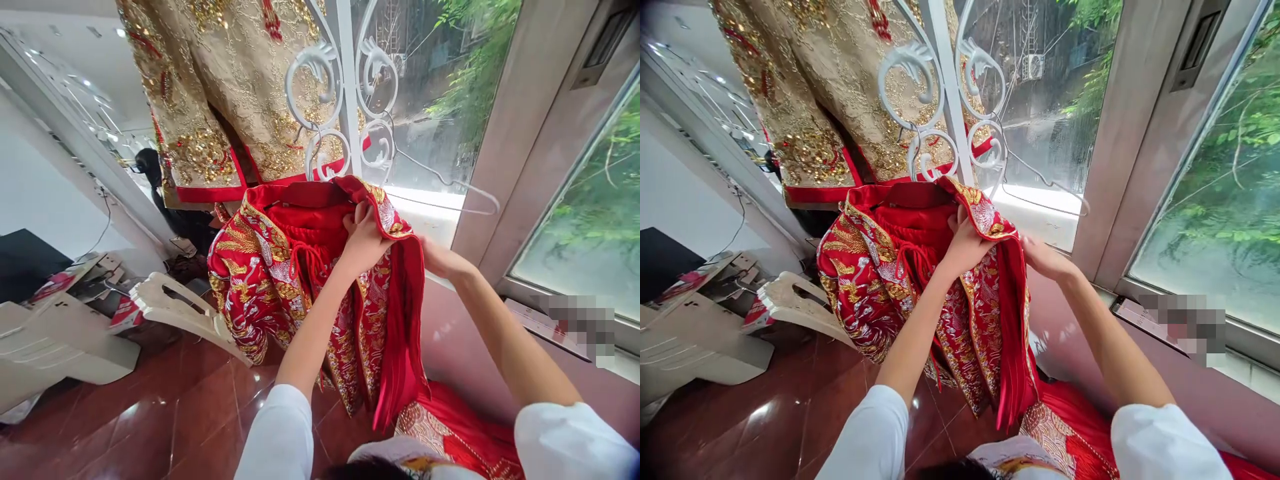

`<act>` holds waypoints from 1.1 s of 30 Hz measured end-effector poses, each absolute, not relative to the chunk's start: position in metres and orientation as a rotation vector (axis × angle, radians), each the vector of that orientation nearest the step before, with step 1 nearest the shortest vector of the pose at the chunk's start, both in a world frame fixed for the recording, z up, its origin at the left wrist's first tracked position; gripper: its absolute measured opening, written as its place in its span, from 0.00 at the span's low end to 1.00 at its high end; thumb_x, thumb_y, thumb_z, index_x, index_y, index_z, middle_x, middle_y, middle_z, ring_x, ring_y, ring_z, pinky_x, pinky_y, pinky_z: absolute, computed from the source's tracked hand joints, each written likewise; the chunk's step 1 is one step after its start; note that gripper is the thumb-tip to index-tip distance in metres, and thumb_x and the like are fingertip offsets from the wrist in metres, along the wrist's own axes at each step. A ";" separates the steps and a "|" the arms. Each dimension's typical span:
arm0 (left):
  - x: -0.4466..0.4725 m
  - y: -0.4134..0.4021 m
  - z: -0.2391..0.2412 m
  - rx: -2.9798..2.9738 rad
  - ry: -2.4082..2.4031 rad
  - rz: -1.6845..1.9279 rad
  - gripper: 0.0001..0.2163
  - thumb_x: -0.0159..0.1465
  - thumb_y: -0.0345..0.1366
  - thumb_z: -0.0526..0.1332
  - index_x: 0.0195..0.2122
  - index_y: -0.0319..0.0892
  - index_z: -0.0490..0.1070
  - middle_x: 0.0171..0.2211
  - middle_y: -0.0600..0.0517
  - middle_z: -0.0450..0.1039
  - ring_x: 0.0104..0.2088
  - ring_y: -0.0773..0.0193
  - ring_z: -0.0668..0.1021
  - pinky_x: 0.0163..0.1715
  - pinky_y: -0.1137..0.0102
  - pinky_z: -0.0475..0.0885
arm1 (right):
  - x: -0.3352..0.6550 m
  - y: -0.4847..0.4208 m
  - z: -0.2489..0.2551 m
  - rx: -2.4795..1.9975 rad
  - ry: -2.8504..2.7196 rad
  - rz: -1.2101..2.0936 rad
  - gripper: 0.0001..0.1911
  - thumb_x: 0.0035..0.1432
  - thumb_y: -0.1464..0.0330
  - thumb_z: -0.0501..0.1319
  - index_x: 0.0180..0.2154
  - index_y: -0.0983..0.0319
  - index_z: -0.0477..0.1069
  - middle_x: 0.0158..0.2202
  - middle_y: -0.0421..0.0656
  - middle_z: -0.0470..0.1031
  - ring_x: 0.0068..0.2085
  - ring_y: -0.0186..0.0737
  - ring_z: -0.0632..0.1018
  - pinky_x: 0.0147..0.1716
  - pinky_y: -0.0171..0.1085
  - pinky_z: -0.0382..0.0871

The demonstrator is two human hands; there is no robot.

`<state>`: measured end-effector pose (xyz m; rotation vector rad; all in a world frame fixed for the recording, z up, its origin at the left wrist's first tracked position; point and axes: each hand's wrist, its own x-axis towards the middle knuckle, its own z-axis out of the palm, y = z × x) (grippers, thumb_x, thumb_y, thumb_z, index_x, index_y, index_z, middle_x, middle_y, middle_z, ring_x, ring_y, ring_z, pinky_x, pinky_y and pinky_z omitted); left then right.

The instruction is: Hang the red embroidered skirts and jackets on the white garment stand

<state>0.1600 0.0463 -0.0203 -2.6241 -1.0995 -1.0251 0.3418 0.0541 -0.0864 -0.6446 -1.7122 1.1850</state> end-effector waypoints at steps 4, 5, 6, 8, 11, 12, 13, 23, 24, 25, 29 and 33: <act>0.160 0.039 -0.015 -2.514 -1.098 -0.932 0.15 0.64 0.46 0.55 0.36 0.41 0.74 0.52 0.44 0.66 0.55 0.46 0.62 0.48 0.55 0.61 | 0.337 0.043 -0.111 -0.677 -1.579 1.000 0.26 0.49 0.56 0.66 0.49 0.59 0.68 0.46 0.44 0.73 0.41 0.41 0.75 0.39 0.38 0.70; 0.160 0.037 -0.015 -2.485 -1.084 -0.898 0.15 0.63 0.47 0.56 0.36 0.41 0.74 0.52 0.44 0.65 0.54 0.46 0.62 0.47 0.56 0.61 | 0.334 0.042 -0.115 -0.721 -1.518 0.936 0.22 0.50 0.59 0.65 0.46 0.60 0.69 0.42 0.43 0.74 0.38 0.39 0.74 0.37 0.37 0.70; 0.160 0.036 -0.014 -2.452 -1.066 -0.866 0.15 0.63 0.47 0.56 0.37 0.41 0.74 0.53 0.44 0.65 0.54 0.46 0.62 0.46 0.56 0.61 | 0.332 0.042 -0.118 -0.763 -1.471 0.855 0.18 0.51 0.61 0.63 0.43 0.61 0.70 0.38 0.42 0.74 0.36 0.37 0.74 0.35 0.36 0.69; 0.162 0.035 -0.014 -2.370 -1.040 -0.819 0.16 0.62 0.48 0.57 0.41 0.41 0.73 0.53 0.43 0.65 0.53 0.46 0.63 0.44 0.56 0.62 | 0.329 0.043 -0.121 -0.848 -1.444 0.643 0.13 0.52 0.63 0.61 0.39 0.62 0.70 0.32 0.40 0.73 0.31 0.35 0.71 0.31 0.34 0.67; 0.167 0.038 -0.012 -2.248 -1.031 -0.782 0.18 0.63 0.47 0.56 0.46 0.41 0.72 0.51 0.42 0.67 0.50 0.47 0.65 0.42 0.57 0.61 | 0.334 0.045 -0.117 -0.963 -1.486 0.353 0.08 0.51 0.65 0.58 0.32 0.63 0.69 0.26 0.39 0.69 0.27 0.32 0.66 0.27 0.32 0.62; 0.169 0.039 -0.012 -2.223 -1.026 -0.769 0.17 0.63 0.47 0.55 0.46 0.41 0.72 0.50 0.42 0.68 0.50 0.48 0.66 0.42 0.57 0.61 | 0.339 0.045 -0.114 -0.982 -1.503 0.317 0.07 0.50 0.65 0.59 0.29 0.63 0.68 0.24 0.38 0.67 0.26 0.31 0.64 0.26 0.32 0.61; 0.171 0.040 -0.011 -2.204 -1.021 -0.756 0.17 0.63 0.47 0.55 0.46 0.42 0.72 0.49 0.42 0.69 0.49 0.48 0.66 0.42 0.57 0.60 | 0.344 0.045 -0.110 -0.988 -1.520 0.319 0.08 0.49 0.65 0.59 0.26 0.63 0.67 0.22 0.38 0.65 0.25 0.31 0.63 0.24 0.31 0.60; 0.178 0.054 -0.005 -2.161 -0.974 -0.738 0.11 0.64 0.40 0.56 0.43 0.43 0.74 0.44 0.43 0.71 0.49 0.49 0.68 0.46 0.56 0.56 | 0.398 0.050 -0.084 -0.960 -1.594 0.768 0.14 0.40 0.62 0.70 0.29 0.65 0.77 0.28 0.44 0.75 0.28 0.36 0.72 0.29 0.34 0.68; 0.180 0.056 -0.004 -2.156 -0.971 -0.745 0.11 0.65 0.39 0.56 0.42 0.43 0.75 0.43 0.43 0.71 0.48 0.49 0.68 0.46 0.56 0.56 | 0.402 0.054 -0.083 -0.965 -1.557 0.806 0.15 0.39 0.62 0.71 0.29 0.65 0.77 0.28 0.45 0.75 0.28 0.36 0.72 0.29 0.35 0.68; 0.182 0.058 -0.003 -2.153 -0.967 -0.748 0.11 0.65 0.39 0.55 0.42 0.43 0.75 0.42 0.43 0.71 0.48 0.49 0.68 0.46 0.56 0.56 | 0.407 0.057 -0.083 -0.963 -1.515 0.857 0.16 0.37 0.62 0.72 0.28 0.65 0.77 0.28 0.45 0.75 0.28 0.36 0.72 0.29 0.35 0.68; 0.184 0.054 0.004 -2.134 -0.907 -0.741 0.13 0.64 0.43 0.57 0.43 0.43 0.74 0.39 0.43 0.71 0.45 0.51 0.69 0.45 0.56 0.56 | 0.417 0.072 -0.084 -0.905 -1.358 1.016 0.17 0.29 0.63 0.75 0.21 0.66 0.75 0.21 0.45 0.73 0.23 0.35 0.71 0.24 0.35 0.66; 0.173 0.037 0.012 -2.154 -0.793 -0.699 0.14 0.63 0.48 0.56 0.43 0.46 0.72 0.38 0.46 0.71 0.41 0.55 0.69 0.43 0.57 0.56 | 0.410 0.081 -0.079 -0.816 -1.240 0.929 0.17 0.28 0.61 0.75 0.20 0.63 0.73 0.19 0.41 0.71 0.20 0.31 0.68 0.21 0.33 0.63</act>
